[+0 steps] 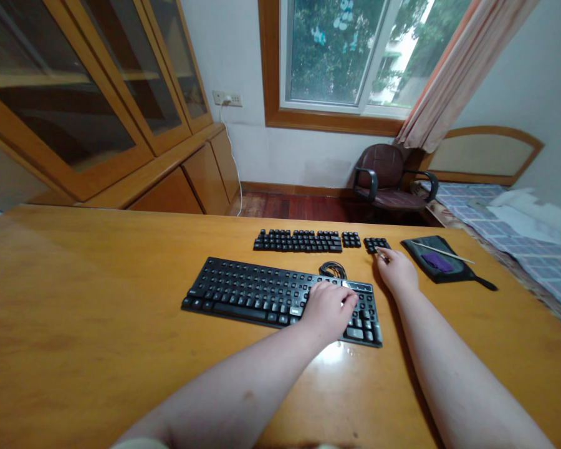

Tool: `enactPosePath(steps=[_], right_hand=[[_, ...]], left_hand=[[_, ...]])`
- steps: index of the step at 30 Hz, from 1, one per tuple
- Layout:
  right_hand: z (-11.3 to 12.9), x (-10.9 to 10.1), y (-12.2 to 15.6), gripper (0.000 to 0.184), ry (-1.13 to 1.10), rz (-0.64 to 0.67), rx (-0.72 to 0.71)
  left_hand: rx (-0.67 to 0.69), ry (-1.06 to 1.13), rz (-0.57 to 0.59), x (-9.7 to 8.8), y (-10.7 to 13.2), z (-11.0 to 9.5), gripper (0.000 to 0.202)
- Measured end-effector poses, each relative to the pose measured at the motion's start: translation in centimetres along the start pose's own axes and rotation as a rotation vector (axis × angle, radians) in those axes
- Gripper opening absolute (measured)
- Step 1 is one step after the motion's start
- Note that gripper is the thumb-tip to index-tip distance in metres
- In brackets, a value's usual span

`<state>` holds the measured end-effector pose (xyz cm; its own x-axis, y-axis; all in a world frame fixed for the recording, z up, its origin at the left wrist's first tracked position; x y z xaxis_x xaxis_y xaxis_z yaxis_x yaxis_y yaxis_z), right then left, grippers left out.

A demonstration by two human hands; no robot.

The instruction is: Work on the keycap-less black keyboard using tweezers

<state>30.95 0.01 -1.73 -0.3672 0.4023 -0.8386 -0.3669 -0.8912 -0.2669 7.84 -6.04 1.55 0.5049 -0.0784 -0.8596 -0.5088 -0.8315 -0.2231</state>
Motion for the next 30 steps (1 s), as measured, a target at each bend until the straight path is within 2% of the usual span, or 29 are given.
enactPosePath(steps=[8,17,26,30], right_hand=[[0.45,0.35,0.09,0.031,0.027,0.068,-0.054],[0.38,0.43,0.04,0.031,-0.007,0.075,-0.062],[0.07,0.58,-0.13,0.030,-0.053,0.031,-0.113],[0.56,-0.36,0.16,0.037,-0.231,-0.056,-0.190]], left_hand=[[0.001,0.005,-0.012,0.23,-0.01,0.04,0.026],[0.002,0.007,-0.025,0.27,0.04,0.10,0.025],[0.011,-0.001,-0.040,0.96,0.15,0.34,0.021],[0.078,-0.067,-0.045,0.86,0.52,-0.14,0.023]])
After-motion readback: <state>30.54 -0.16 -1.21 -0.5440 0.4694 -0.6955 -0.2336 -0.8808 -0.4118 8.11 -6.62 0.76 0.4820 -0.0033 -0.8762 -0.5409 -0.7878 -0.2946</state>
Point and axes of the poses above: each hand's wrist, its own y-axis away from the middle knuckle, its own x-axis out of the palm, z = x × y, the point moved 3 cm from there along -y, towards the middle knuckle, and after that the axes turned 15 degrees about -y, right-handed, at the moved point
